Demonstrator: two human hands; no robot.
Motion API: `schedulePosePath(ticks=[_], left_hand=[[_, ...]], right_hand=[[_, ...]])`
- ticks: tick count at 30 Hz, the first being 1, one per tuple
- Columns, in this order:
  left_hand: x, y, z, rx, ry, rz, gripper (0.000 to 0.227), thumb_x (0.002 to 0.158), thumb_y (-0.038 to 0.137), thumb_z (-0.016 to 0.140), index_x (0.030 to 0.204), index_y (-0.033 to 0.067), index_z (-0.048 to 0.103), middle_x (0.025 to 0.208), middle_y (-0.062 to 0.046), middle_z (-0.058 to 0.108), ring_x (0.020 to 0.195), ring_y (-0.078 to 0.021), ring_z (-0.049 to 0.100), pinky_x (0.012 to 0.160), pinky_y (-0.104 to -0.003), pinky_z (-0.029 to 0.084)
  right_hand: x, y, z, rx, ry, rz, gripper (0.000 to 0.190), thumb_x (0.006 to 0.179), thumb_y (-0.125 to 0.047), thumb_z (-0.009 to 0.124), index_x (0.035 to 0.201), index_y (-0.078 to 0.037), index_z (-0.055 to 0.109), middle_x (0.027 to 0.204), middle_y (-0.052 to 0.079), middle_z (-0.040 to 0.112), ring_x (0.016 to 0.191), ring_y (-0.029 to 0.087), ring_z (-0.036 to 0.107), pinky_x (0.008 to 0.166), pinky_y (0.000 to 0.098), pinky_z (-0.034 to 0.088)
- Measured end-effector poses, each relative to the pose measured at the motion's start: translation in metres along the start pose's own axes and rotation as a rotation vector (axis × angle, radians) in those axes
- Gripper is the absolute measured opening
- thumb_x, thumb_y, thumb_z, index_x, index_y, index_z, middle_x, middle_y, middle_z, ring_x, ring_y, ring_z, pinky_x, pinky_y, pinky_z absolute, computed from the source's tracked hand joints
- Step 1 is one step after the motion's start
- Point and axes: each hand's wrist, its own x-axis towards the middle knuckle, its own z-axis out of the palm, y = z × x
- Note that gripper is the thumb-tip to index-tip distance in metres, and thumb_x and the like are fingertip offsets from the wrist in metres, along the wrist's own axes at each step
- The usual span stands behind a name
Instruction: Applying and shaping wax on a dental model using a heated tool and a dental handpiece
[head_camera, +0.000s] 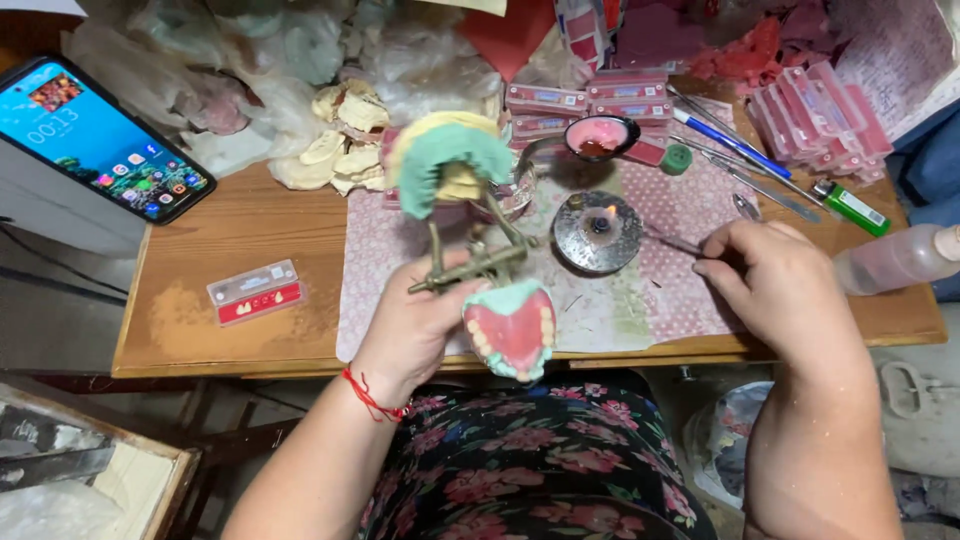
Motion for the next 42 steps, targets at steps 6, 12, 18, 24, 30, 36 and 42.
schedulePosePath(ticks=[6, 12, 18, 24, 30, 36, 42], left_hand=[[0.01, 0.019, 0.01, -0.032, 0.133, 0.153, 0.038, 0.089, 0.0, 0.076, 0.127, 0.0021, 0.069, 0.12, -0.01, 0.075, 0.107, -0.0195, 0.072, 0.1, -0.034, 0.058], [0.02, 0.026, 0.008, 0.082, 0.252, 0.278, 0.039, 0.091, 0.003, 0.074, 0.13, 0.0028, 0.066, 0.119, -0.01, 0.075, 0.107, -0.0173, 0.073, 0.101, -0.031, 0.057], [0.03, 0.019, 0.007, -0.021, 0.304, 0.314, 0.037, 0.092, 0.004, 0.074, 0.128, 0.0035, 0.068, 0.119, -0.009, 0.075, 0.108, -0.0155, 0.07, 0.103, -0.03, 0.055], [0.036, 0.017, 0.002, -0.229, 0.438, 0.137, 0.047, 0.088, 0.011, 0.077, 0.133, 0.006, 0.066, 0.117, -0.006, 0.076, 0.098, -0.0165, 0.072, 0.07, -0.036, 0.063], [0.037, 0.009, -0.006, -0.289, 0.404, 0.149, 0.045, 0.091, 0.004, 0.071, 0.136, 0.0089, 0.063, 0.121, -0.006, 0.074, 0.096, -0.0202, 0.073, 0.063, -0.042, 0.066], [0.035, 0.017, 0.004, -0.234, 0.45, 0.102, 0.038, 0.089, 0.009, 0.074, 0.126, 0.0089, 0.066, 0.114, -0.004, 0.075, 0.096, -0.0144, 0.071, 0.069, -0.038, 0.063], [0.032, 0.018, 0.014, -0.159, 0.479, 0.272, 0.042, 0.087, 0.004, 0.077, 0.127, 0.0031, 0.065, 0.121, -0.013, 0.075, 0.108, -0.0208, 0.071, 0.096, -0.036, 0.06]], right_hand=[[-0.005, 0.012, 0.008, 0.019, 0.162, -0.254, 0.011, 0.097, -0.006, 0.068, 0.098, -0.017, 0.072, 0.096, -0.001, 0.073, 0.095, 0.025, 0.065, 0.085, 0.0383, 0.051], [-0.012, -0.024, -0.009, -0.189, -0.058, -0.021, 0.014, 0.093, -0.021, 0.062, 0.105, -0.016, 0.066, 0.104, 0.007, 0.072, 0.103, 0.035, 0.069, 0.085, 0.049, 0.056], [-0.002, -0.018, -0.003, -0.355, -0.273, 0.0, 0.017, 0.089, -0.026, 0.06, 0.104, -0.019, 0.06, 0.099, 0.007, 0.065, 0.098, 0.032, 0.069, 0.078, 0.0475, 0.057], [0.004, 0.012, 0.011, 0.137, -0.005, -0.039, 0.037, 0.084, -0.003, 0.052, 0.109, -0.016, 0.076, 0.111, 0.011, 0.066, 0.111, 0.028, 0.063, 0.103, 0.0394, 0.046], [-0.011, -0.025, 0.012, 1.062, -0.072, -0.03, 0.037, 0.093, -0.014, 0.065, 0.129, -0.005, 0.057, 0.098, 0.001, 0.059, 0.08, 0.006, 0.053, 0.071, 0.0195, 0.043], [0.007, -0.084, 0.039, 1.611, 0.487, 0.026, 0.026, 0.104, -0.015, 0.069, 0.126, -0.002, 0.07, 0.072, 0.013, 0.055, 0.057, 0.02, 0.056, 0.056, 0.0276, 0.048], [0.018, -0.086, 0.042, 1.668, 0.527, 0.241, 0.03, 0.1, -0.032, 0.067, 0.103, -0.002, 0.066, 0.085, 0.025, 0.071, 0.056, 0.021, 0.067, 0.049, 0.0239, 0.055]])
